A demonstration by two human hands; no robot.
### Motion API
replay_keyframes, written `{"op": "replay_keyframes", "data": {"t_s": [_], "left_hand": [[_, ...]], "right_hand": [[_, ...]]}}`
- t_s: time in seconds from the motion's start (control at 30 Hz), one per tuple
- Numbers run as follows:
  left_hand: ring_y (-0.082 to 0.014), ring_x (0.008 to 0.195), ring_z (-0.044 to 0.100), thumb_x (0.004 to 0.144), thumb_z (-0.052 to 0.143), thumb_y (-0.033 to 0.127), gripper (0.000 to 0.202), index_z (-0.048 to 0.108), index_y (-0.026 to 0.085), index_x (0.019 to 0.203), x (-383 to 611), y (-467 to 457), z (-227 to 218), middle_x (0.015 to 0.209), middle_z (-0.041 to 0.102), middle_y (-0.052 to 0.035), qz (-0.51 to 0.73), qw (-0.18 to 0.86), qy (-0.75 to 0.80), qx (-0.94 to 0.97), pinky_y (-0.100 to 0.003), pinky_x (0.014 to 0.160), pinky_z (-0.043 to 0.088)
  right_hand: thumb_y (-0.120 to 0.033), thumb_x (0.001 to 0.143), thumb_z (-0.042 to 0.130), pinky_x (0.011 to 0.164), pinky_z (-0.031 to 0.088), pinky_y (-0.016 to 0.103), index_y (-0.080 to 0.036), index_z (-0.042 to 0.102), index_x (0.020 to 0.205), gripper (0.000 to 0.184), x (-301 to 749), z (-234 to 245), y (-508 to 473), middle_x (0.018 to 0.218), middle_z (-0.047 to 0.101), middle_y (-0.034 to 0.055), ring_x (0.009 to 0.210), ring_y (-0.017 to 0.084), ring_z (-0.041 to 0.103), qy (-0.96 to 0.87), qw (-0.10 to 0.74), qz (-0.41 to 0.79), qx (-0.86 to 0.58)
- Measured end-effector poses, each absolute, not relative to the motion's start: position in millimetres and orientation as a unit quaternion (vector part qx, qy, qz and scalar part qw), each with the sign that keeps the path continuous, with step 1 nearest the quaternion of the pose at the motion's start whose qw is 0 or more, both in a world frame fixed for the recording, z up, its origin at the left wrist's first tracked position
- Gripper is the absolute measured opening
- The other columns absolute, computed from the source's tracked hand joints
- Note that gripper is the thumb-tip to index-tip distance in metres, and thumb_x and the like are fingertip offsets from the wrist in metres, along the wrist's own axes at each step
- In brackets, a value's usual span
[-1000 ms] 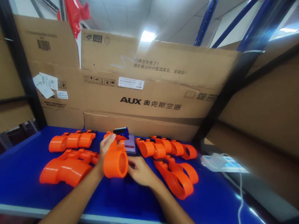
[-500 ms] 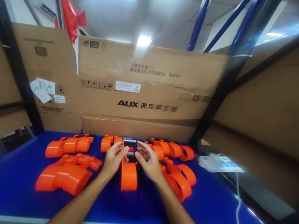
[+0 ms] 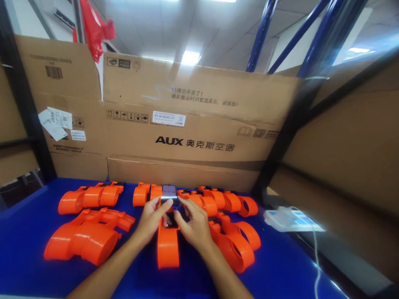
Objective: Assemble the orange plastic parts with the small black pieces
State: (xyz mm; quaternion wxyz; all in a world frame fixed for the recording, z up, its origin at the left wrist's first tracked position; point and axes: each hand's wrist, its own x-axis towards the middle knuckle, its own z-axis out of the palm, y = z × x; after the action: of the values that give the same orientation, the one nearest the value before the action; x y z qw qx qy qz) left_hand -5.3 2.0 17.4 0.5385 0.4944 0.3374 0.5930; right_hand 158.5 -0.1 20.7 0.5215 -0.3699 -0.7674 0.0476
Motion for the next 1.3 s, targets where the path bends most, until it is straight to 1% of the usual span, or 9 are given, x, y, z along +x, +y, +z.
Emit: {"op": "replay_keyframes", "data": {"t_s": [0.2, 0.4, 0.63, 0.7, 0.77, 0.9, 0.97, 1.1, 1.3], "left_hand": [[-0.0069, 0.032, 0.038, 0.076, 0.077, 0.05, 0.037, 0.069, 0.015, 0.085, -6, 0, 19, 0.04, 0.048, 0.0061, 0.588, 0.537, 0.345, 0.497, -0.019, 0.036, 0.029], [-0.0062, 0.033, 0.036, 0.076, 0.076, 0.049, 0.037, 0.068, 0.014, 0.086, -8, -1, 21, 0.04, 0.046, 0.0072, 0.584, 0.535, 0.342, 0.506, -0.018, 0.037, 0.029], [-0.0063, 0.031, 0.037, 0.074, 0.077, 0.049, 0.037, 0.069, 0.015, 0.086, -7, 0, 21, 0.04, 0.047, 0.0072, 0.591, 0.542, 0.341, 0.49, -0.018, 0.036, 0.028], [-0.0055, 0.03, 0.038, 0.072, 0.079, 0.049, 0.038, 0.068, 0.015, 0.084, -7, 0, 22, 0.044, 0.05, 0.0066, 0.6, 0.555, 0.343, 0.463, -0.018, 0.035, 0.027], [-0.0048, 0.031, 0.04, 0.07, 0.08, 0.049, 0.038, 0.067, 0.015, 0.083, -7, 0, 24, 0.049, 0.055, 0.0052, 0.609, 0.568, 0.341, 0.436, -0.018, 0.035, 0.026], [-0.0039, 0.031, 0.041, 0.069, 0.08, 0.048, 0.041, 0.067, 0.016, 0.09, -6, 0, 26, 0.059, 0.061, 0.0033, 0.617, 0.58, 0.334, 0.413, -0.019, 0.035, 0.028], [-0.004, 0.031, 0.042, 0.07, 0.08, 0.049, 0.042, 0.067, 0.016, 0.093, -6, 1, 26, 0.061, 0.062, 0.003, 0.611, 0.587, 0.33, 0.418, -0.019, 0.034, 0.027], [-0.0041, 0.033, 0.044, 0.071, 0.081, 0.047, 0.043, 0.068, 0.015, 0.096, -5, 1, 24, 0.065, 0.062, 0.0029, 0.591, 0.606, 0.324, 0.423, -0.019, 0.034, 0.027], [-0.0043, 0.034, 0.044, 0.069, 0.084, 0.044, 0.04, 0.067, 0.015, 0.09, -5, 0, 21, 0.059, 0.06, 0.0044, 0.58, 0.618, 0.328, 0.417, -0.019, 0.036, 0.028]], "right_hand": [[-0.028, 0.089, 0.058, 0.062, 0.047, 0.03, -0.02, 0.067, 0.115, 0.028, 159, 20, 1, 0.073, 0.059, 0.0021, 0.064, 0.018, 0.055, -0.778, 0.502, 0.053, -0.373], [-0.027, 0.091, 0.055, 0.061, 0.046, 0.03, -0.019, 0.065, 0.116, 0.028, 159, 20, 0, 0.071, 0.056, 0.0015, 0.063, 0.018, 0.054, -0.784, 0.495, 0.062, -0.369], [-0.03, 0.09, 0.058, 0.062, 0.049, 0.031, -0.019, 0.066, 0.121, 0.033, 160, 22, 2, 0.073, 0.06, 0.0027, 0.063, 0.018, 0.056, -0.785, 0.495, 0.065, -0.367], [-0.031, 0.09, 0.061, 0.066, 0.052, 0.033, -0.02, 0.066, 0.124, 0.036, 162, 26, 1, 0.078, 0.065, 0.0052, 0.068, 0.02, 0.059, -0.791, 0.488, 0.065, -0.364], [-0.029, 0.091, 0.061, 0.075, 0.054, 0.038, -0.022, 0.065, 0.128, 0.038, 164, 30, 0, 0.09, 0.071, 0.0087, 0.078, 0.023, 0.064, -0.809, 0.471, 0.067, -0.346], [-0.021, 0.091, 0.056, 0.091, 0.053, 0.045, -0.023, 0.058, 0.138, 0.047, 169, 33, 1, 0.108, 0.073, 0.0107, 0.093, 0.025, 0.067, -0.842, 0.442, 0.058, -0.304], [-0.019, 0.09, 0.055, 0.09, 0.054, 0.044, -0.022, 0.054, 0.141, 0.051, 169, 29, 2, 0.107, 0.073, 0.0111, 0.091, 0.025, 0.068, -0.842, 0.44, 0.038, -0.309], [-0.016, 0.086, 0.055, 0.077, 0.057, 0.04, -0.018, 0.052, 0.144, 0.058, 167, 21, 4, 0.09, 0.072, 0.0107, 0.079, 0.024, 0.066, -0.837, 0.423, -0.013, -0.348], [-0.011, 0.083, 0.053, 0.068, 0.056, 0.035, -0.011, 0.052, 0.143, 0.06, 164, 12, 4, 0.079, 0.069, 0.0095, 0.069, 0.023, 0.064, -0.842, 0.401, -0.045, -0.358]]}}
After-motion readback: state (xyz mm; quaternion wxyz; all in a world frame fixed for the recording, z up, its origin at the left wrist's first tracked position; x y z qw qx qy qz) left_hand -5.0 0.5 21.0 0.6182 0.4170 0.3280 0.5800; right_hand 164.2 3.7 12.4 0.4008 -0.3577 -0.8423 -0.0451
